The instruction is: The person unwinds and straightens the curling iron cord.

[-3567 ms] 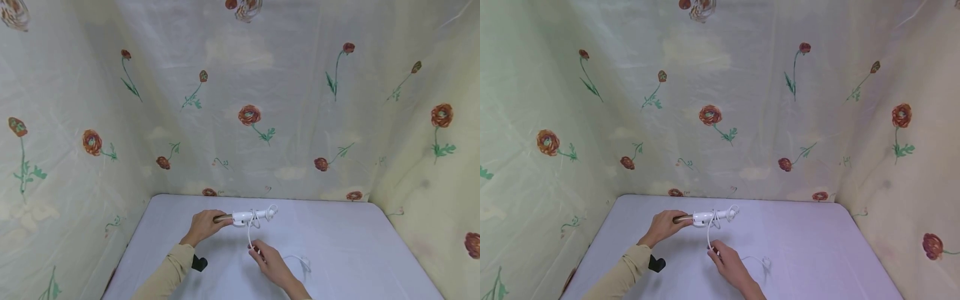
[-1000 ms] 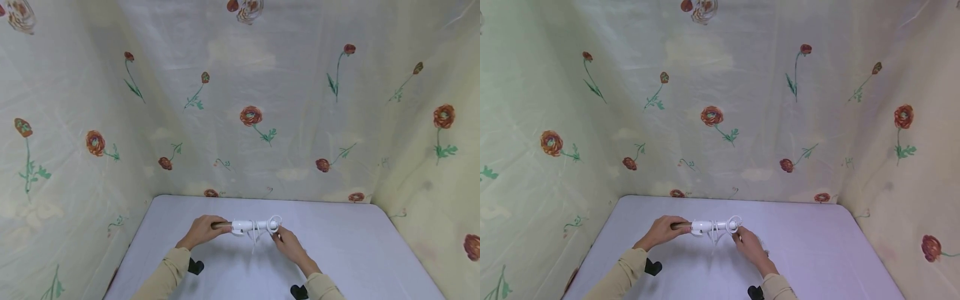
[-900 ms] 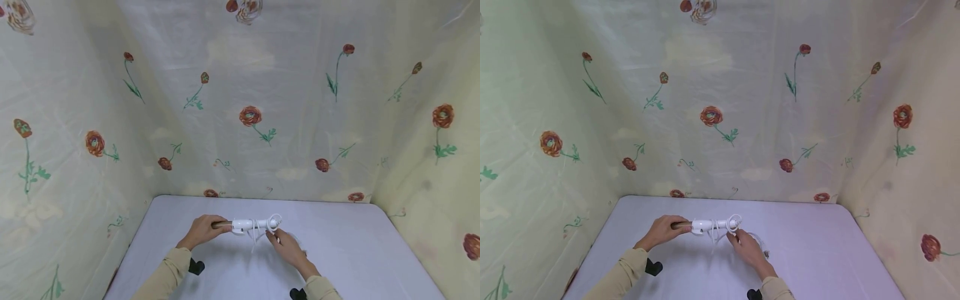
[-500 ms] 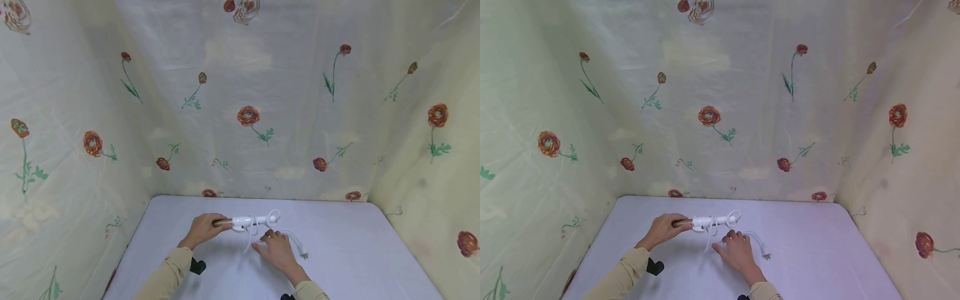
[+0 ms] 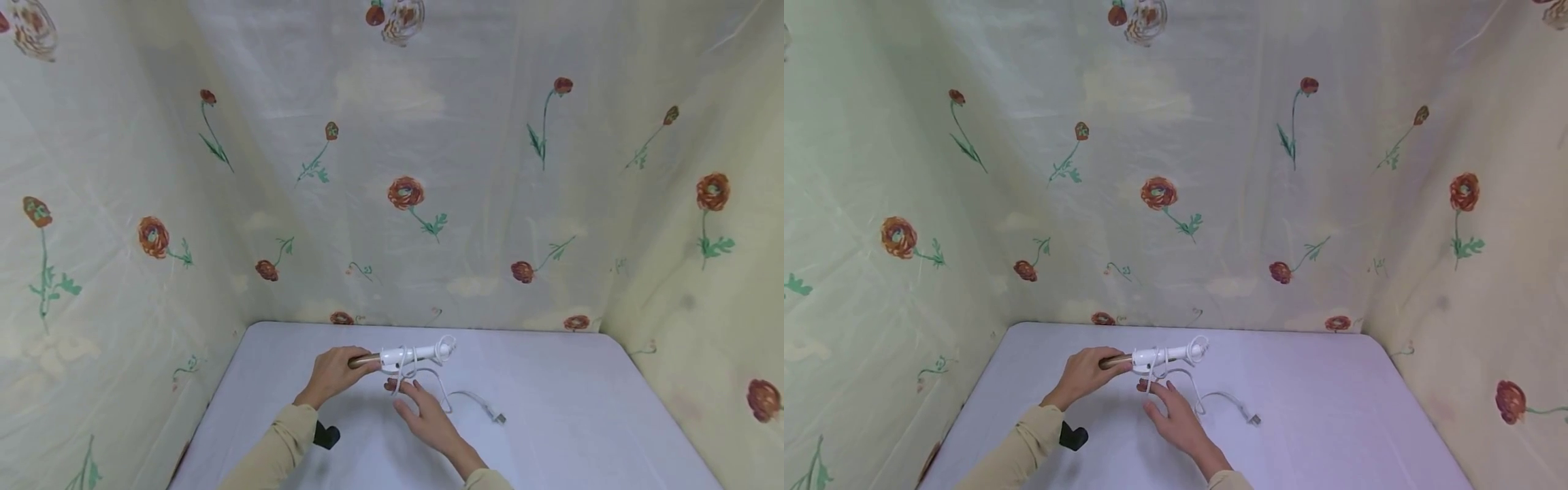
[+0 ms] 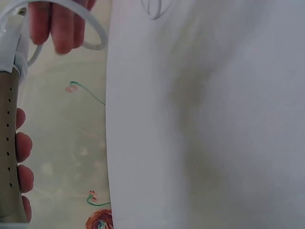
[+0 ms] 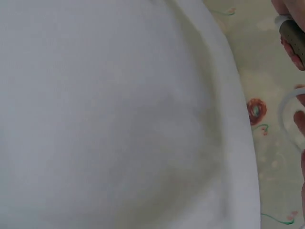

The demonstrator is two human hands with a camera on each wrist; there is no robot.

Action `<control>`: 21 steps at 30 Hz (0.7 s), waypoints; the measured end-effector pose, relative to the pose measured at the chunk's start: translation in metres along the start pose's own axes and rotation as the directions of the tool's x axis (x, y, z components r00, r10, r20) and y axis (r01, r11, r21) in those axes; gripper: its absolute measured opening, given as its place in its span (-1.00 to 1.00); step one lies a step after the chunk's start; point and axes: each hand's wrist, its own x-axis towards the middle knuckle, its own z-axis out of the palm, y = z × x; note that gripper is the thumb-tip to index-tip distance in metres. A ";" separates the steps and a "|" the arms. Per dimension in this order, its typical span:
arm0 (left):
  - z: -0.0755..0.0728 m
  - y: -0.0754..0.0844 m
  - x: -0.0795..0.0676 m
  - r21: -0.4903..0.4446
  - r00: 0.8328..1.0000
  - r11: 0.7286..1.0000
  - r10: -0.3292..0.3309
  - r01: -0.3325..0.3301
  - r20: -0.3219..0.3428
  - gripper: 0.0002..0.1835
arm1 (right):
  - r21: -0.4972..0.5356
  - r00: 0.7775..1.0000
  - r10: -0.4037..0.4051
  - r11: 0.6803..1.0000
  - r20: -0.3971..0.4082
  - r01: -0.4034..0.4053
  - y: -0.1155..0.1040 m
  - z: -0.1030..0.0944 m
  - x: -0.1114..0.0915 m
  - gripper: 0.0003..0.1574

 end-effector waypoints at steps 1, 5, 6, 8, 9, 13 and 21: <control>0.000 0.000 0.000 0.006 1.000 1.000 0.003 -0.003 -0.004 -0.38 | 0.052 1.000 0.029 0.998 -0.003 -0.028 -0.002 0.002 -0.001 -0.67; -0.001 0.000 0.000 0.009 1.000 1.000 -0.008 0.008 -0.007 -0.43 | 0.164 0.992 0.126 0.979 -0.021 -0.121 -0.010 0.005 -0.004 -0.70; -0.001 0.000 0.000 0.010 1.000 1.000 -0.016 0.016 -0.005 -0.43 | 0.181 0.990 0.140 0.974 -0.028 -0.133 -0.014 0.004 -0.006 -0.70; -0.002 0.001 -0.001 0.005 0.999 0.999 -0.033 0.033 -0.001 -0.44 | 0.212 0.984 0.170 0.965 -0.044 -0.157 -0.022 0.001 -0.009 -0.71; -0.002 0.001 -0.001 0.004 0.999 0.999 -0.038 0.038 0.000 -0.44 | 0.230 0.981 0.187 0.958 -0.050 -0.171 -0.026 -0.001 -0.010 -0.72; -0.002 0.001 -0.002 -0.008 0.999 0.999 -0.046 0.046 0.000 -0.42 | 0.261 0.973 0.217 0.947 -0.084 -0.188 -0.040 -0.007 -0.014 -0.75; 0.001 0.000 -0.003 -0.032 0.999 0.999 -0.032 0.032 0.013 -0.48 | 0.204 0.964 0.171 0.970 -0.201 -0.130 -0.047 -0.008 -0.020 -0.82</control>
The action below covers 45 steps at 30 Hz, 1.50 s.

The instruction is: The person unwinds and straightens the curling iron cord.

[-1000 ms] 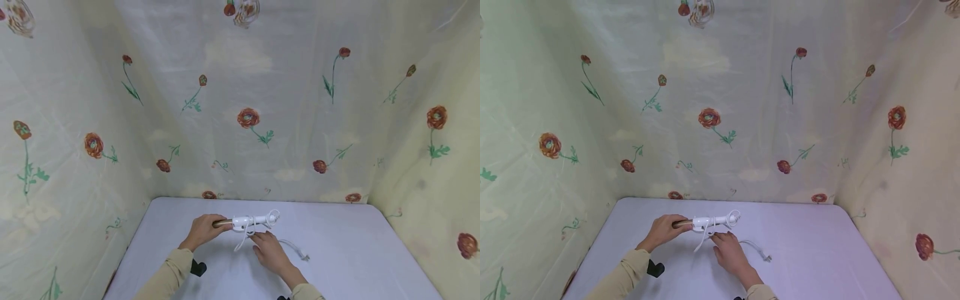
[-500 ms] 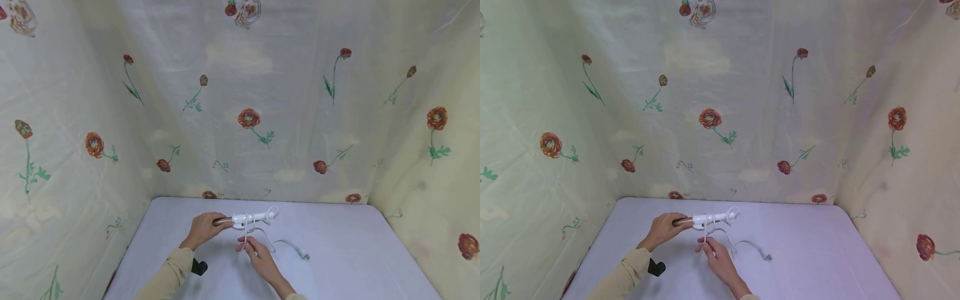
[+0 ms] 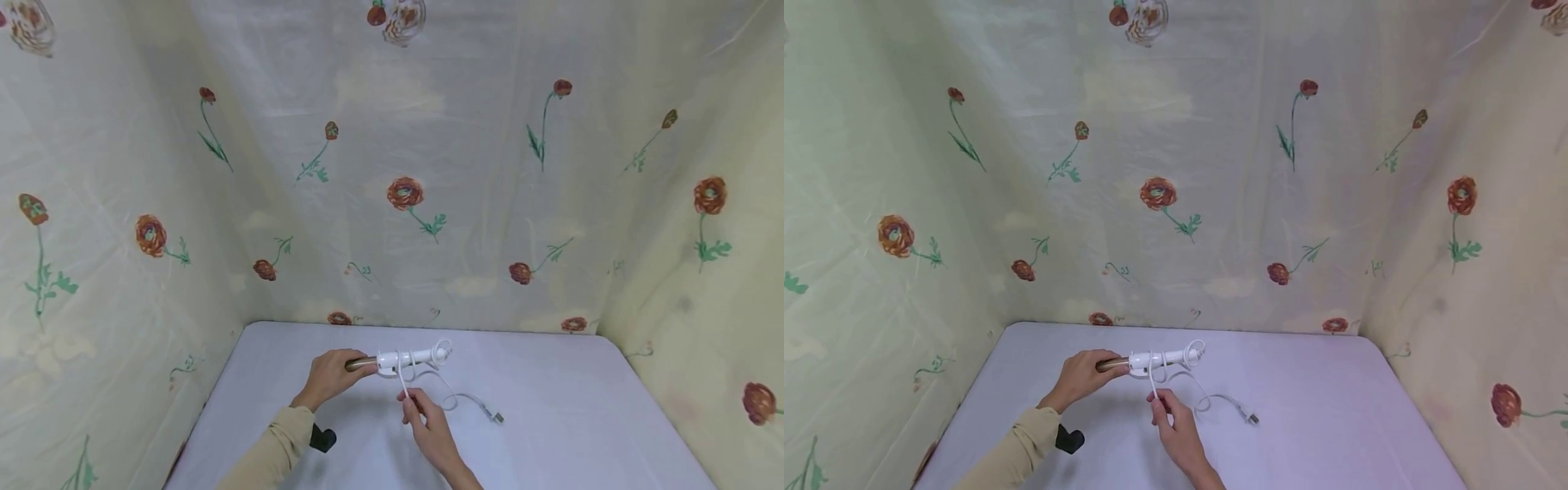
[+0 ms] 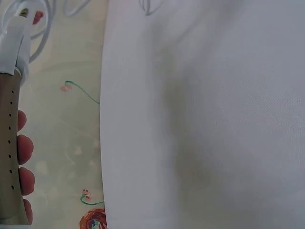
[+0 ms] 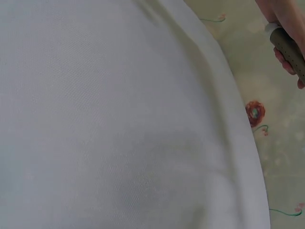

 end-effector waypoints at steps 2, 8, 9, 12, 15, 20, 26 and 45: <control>0.000 0.000 0.000 0.000 1.000 1.000 0.004 -0.004 -0.005 -0.52 | -0.030 0.998 -0.053 0.998 -0.032 0.052 0.007 0.001 0.001 -0.82; 0.000 0.000 -0.001 0.004 1.000 1.000 0.008 -0.008 -0.008 -0.57 | -0.133 0.966 -0.253 0.960 -0.049 0.245 0.030 -0.002 0.011 -0.83; 0.000 0.000 -0.001 0.006 1.000 1.000 0.005 -0.004 -0.003 -0.57 | -0.142 0.959 -0.279 0.952 -0.041 0.271 0.032 -0.004 0.013 -0.84; -0.001 -0.001 -0.002 0.011 1.000 1.000 -0.003 0.003 0.012 -0.54 | -0.177 0.936 -0.352 0.922 -0.019 0.344 0.032 -0.011 0.018 -0.85; -0.003 0.000 -0.003 0.016 1.000 1.000 -0.008 0.007 0.021 -0.49 | -0.244 0.911 -0.413 0.884 -0.013 0.398 0.030 -0.018 0.023 -0.87; -0.004 0.000 -0.003 0.015 0.999 1.000 -0.004 0.003 0.032 -0.46 | -0.414 0.860 -0.510 0.786 -0.016 0.459 0.024 -0.031 0.032 -0.87; -0.004 -0.001 -0.002 0.023 0.999 1.000 0.003 -0.004 0.046 -0.42 | -0.541 0.830 -0.557 0.692 0.021 0.478 0.016 -0.044 0.042 -0.89; -0.007 -0.002 -0.005 -0.036 0.978 0.990 0.140 -0.136 0.153 -0.46 | -0.585 0.873 -0.487 0.707 0.002 0.396 0.028 -0.079 0.064 -0.92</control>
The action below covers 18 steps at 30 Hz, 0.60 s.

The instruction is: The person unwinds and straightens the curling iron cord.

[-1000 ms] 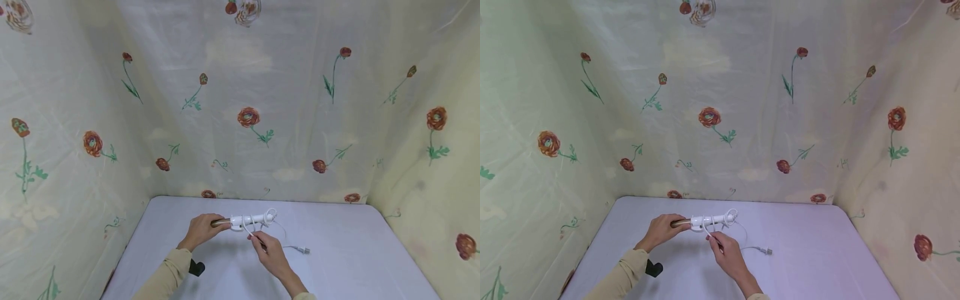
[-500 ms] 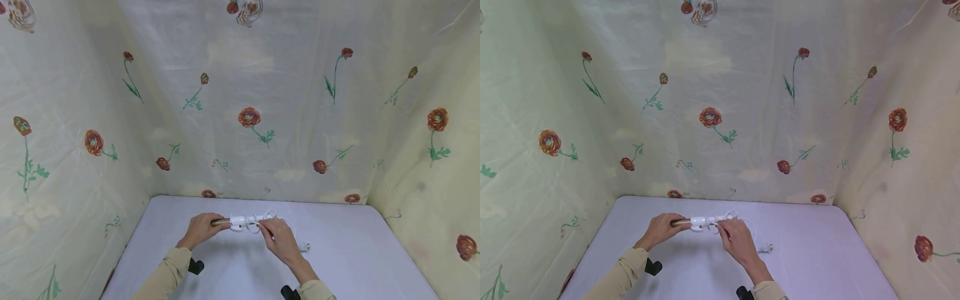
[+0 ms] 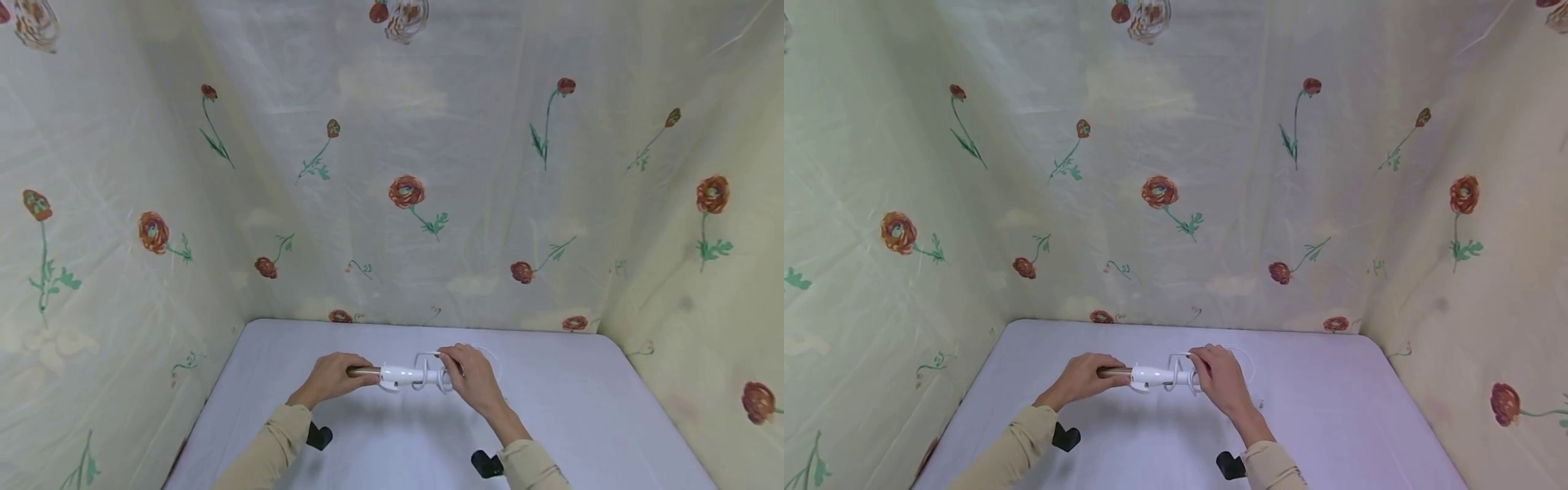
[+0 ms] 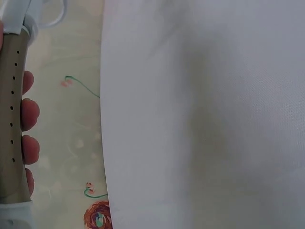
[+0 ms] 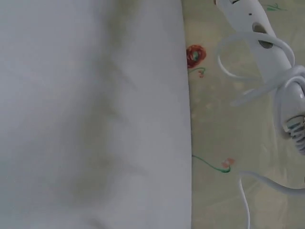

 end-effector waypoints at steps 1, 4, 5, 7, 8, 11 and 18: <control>0.000 0.000 0.000 -0.005 1.000 1.000 0.005 -0.004 0.009 -0.46 | 0.023 1.000 0.013 1.000 0.002 -0.013 0.003 0.000 -0.001 -0.91; -0.001 0.000 -0.001 -0.020 0.999 1.000 0.004 -0.004 0.035 -0.45 | 0.088 0.995 0.092 0.992 0.022 -0.094 0.010 0.001 -0.004 -0.89; -0.001 -0.001 -0.002 -0.024 0.999 1.000 0.000 0.001 0.041 -0.45 | 0.110 0.991 0.128 0.985 0.037 -0.132 0.012 0.001 -0.005 -0.89; -0.001 -0.002 -0.003 -0.036 0.999 0.999 -0.004 0.006 0.052 -0.46 | 0.154 0.977 0.198 0.966 0.076 -0.208 0.016 0.000 -0.006 -0.87; -0.001 -0.002 -0.003 -0.042 0.999 0.999 -0.005 0.007 0.054 -0.45 | 0.175 0.968 0.230 0.954 0.101 -0.245 0.017 0.000 -0.006 -0.86; -0.002 -0.005 -0.003 -0.061 0.997 0.998 -0.008 0.012 0.073 -0.46 | 0.227 0.939 0.295 0.916 0.178 -0.331 0.021 -0.001 -0.006 -0.81; -0.003 -0.007 -0.003 -0.116 0.992 0.993 -0.017 0.032 0.123 -0.46 | 0.253 0.895 0.362 0.869 0.262 -0.426 0.027 0.002 -0.008 -0.78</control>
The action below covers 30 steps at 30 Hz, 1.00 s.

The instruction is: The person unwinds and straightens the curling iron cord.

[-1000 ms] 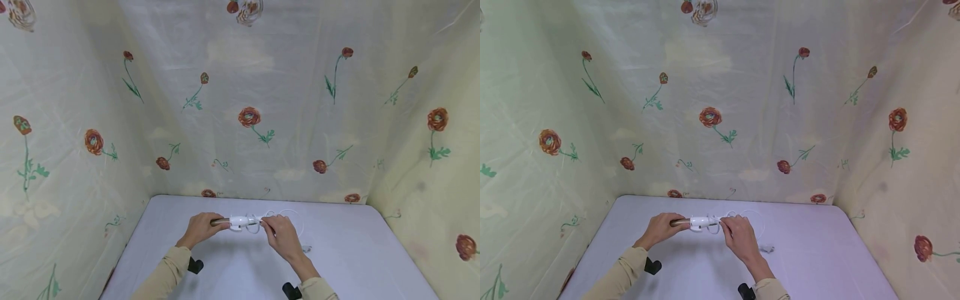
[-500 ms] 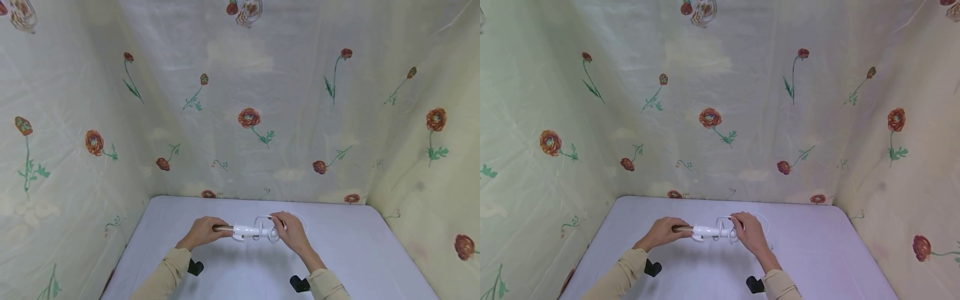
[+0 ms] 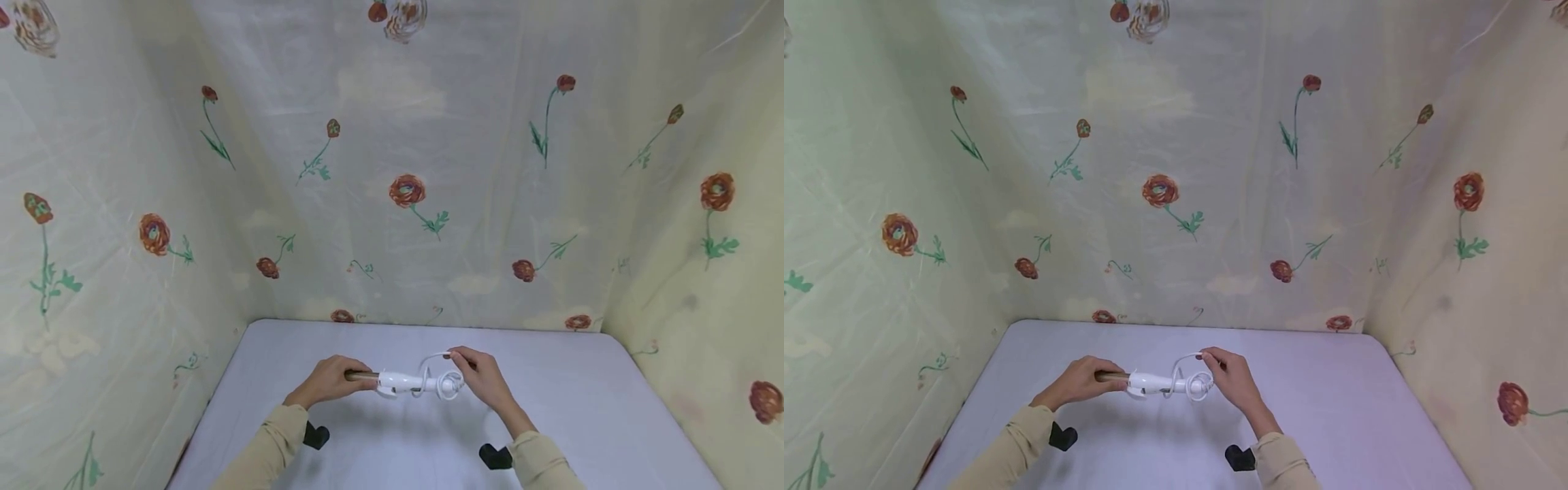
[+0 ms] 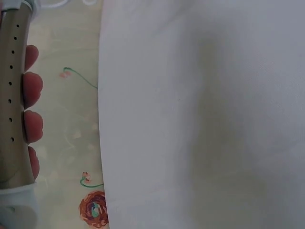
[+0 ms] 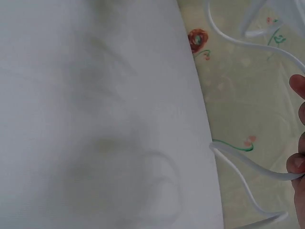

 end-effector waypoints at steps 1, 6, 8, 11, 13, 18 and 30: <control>0.000 0.000 0.000 -0.015 1.000 1.000 -0.003 0.003 0.003 -0.47 | 0.003 1.000 0.009 1.000 0.004 -0.009 0.001 0.001 -0.001 -0.79; -0.002 0.002 0.001 -0.062 1.000 0.998 -0.008 0.007 -0.016 -0.49 | -0.008 0.999 0.038 0.999 0.030 -0.038 0.007 0.011 -0.005 -0.78; -0.002 0.002 0.003 -0.049 0.999 0.999 -0.007 0.005 -0.041 -0.49 | -0.025 0.998 0.053 0.998 0.034 -0.053 0.008 0.016 -0.007 -0.78; -0.002 0.002 0.005 -0.014 0.997 1.000 -0.013 0.012 -0.082 -0.48 | -0.061 0.998 0.056 0.997 0.037 -0.053 0.008 0.023 -0.013 -0.86; -0.001 0.002 0.005 0.005 0.994 1.000 -0.027 0.028 -0.108 -0.46 | -0.076 0.998 0.056 0.996 0.036 -0.053 0.008 0.029 -0.017 -0.86; 0.000 0.002 0.006 0.025 0.986 0.998 -0.054 0.058 -0.156 -0.42 | -0.071 0.999 0.010 0.997 0.053 -0.006 0.009 0.040 -0.029 -0.81; 0.002 0.006 0.011 0.040 0.967 0.992 -0.109 0.121 -0.232 -0.36 | -0.019 0.988 -0.045 0.999 0.145 0.049 0.008 0.053 -0.051 -0.76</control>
